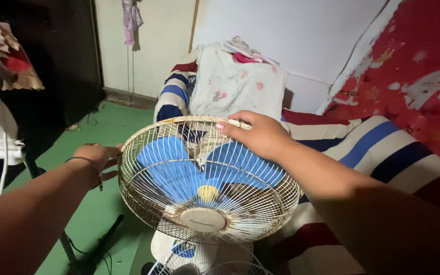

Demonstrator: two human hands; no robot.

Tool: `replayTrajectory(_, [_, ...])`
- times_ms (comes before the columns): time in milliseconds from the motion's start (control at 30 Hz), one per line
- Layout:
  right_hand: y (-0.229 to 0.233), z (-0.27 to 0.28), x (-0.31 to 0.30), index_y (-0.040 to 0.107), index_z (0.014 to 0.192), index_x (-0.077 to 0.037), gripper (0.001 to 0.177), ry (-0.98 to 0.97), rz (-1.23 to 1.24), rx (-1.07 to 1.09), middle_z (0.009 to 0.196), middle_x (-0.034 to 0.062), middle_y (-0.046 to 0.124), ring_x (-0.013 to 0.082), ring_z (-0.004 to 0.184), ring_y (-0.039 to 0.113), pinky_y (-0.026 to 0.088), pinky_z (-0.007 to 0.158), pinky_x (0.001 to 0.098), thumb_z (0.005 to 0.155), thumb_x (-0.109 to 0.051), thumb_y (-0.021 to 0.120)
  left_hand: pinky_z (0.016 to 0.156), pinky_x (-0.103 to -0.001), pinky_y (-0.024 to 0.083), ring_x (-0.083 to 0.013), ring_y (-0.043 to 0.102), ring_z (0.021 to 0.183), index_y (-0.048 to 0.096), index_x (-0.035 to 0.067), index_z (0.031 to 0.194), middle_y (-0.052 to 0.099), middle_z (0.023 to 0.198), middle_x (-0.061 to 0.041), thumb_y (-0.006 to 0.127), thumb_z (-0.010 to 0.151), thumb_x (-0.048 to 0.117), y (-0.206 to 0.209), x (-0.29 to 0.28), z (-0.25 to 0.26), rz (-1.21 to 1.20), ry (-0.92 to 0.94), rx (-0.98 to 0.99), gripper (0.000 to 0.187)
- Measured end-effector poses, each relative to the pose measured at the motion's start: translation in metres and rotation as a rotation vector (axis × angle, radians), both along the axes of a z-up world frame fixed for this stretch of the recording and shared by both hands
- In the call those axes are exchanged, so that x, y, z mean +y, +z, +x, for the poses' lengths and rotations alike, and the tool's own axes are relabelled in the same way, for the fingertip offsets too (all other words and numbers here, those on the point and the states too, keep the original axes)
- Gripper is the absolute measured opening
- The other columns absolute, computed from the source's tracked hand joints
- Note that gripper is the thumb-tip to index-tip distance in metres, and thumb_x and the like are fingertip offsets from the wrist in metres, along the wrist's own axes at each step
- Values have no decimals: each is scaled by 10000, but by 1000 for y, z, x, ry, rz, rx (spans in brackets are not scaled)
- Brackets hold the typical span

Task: The person attaches a blue fan blade to the motor hub of a pedestal fan and secures it with a nut. They then place the front wire cage over the blades and rotate it to lock it into place.

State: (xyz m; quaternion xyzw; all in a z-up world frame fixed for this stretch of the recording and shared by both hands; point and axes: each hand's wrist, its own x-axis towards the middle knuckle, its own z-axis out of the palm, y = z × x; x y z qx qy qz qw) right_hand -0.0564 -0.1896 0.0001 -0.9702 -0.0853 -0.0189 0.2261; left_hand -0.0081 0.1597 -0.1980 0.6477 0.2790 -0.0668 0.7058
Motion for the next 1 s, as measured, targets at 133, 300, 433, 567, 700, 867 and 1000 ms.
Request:
replayTrajectory(133, [0, 3, -2, 726, 1260, -250, 711, 3, 40, 11, 1066, 90, 793, 211, 919, 777, 568, 879, 343, 745, -731, 631, 1120, -547, 444, -320, 514, 1361, 554, 230, 1407, 561, 1493, -57, 586, 1014, 487, 4, 2, -3, 2, 103, 79, 471])
replayTrajectory(300, [-8, 18, -17, 747, 1234, -216, 679, 116, 95, -26, 1128, 85, 769, 184, 989, 745, 551, 897, 325, 772, -705, 660, 1169, -672, 268, -392, 401, 1478, 533, 214, 1462, 491, 1577, -94, 355, 985, 725, -3, -14, -30, -180, 134, 112, 721])
replayTrajectory(433, [-6, 26, -25, 740, 1240, -221, 660, 107, 92, 14, 1115, 90, 784, 194, 982, 762, 564, 895, 320, 788, -691, 641, 1189, -712, 112, -377, 244, 1543, 408, 301, 1519, 293, 1659, -69, 185, 824, 928, 0, -35, -43, -193, 16, 65, 962])
replayTrajectory(567, [-5, 21, -23, 735, 1236, -244, 629, 69, 84, 38, 1104, 75, 787, 191, 979, 757, 554, 895, 319, 794, -680, 635, 1127, -742, 303, -439, 418, 1460, 548, 229, 1463, 500, 1578, -163, 250, 780, 916, 8, -59, -53, -419, 27, 14, 1014])
replayTrajectory(700, [-5, 19, -22, 744, 1219, -238, 592, 103, 97, 0, 1094, 53, 791, 159, 967, 748, 543, 881, 300, 816, -661, 647, 1070, -745, 321, -465, 454, 1421, 519, 174, 1482, 526, 1533, -214, 205, 808, 935, 2, -57, -51, -469, 63, 0, 1064])
replayTrajectory(867, [-3, 24, -22, 749, 1212, -204, 589, 86, 174, 101, 1038, 55, 805, 155, 876, 766, 583, 816, 296, 817, -629, 652, 1118, -698, 332, -403, 370, 1496, 422, 78, 1567, 444, 1614, -156, 261, 759, 957, -22, -45, -43, -311, 85, 64, 1204])
replayTrajectory(1000, [-6, 22, -29, 748, 1227, -185, 600, 103, 220, 97, 1039, 46, 800, 140, 885, 761, 587, 824, 291, 817, -614, 661, 1182, -702, 242, -432, 272, 1551, 226, 137, 1656, 273, 1707, -136, 275, 703, 995, -14, -45, -53, -349, 80, 183, 1283])
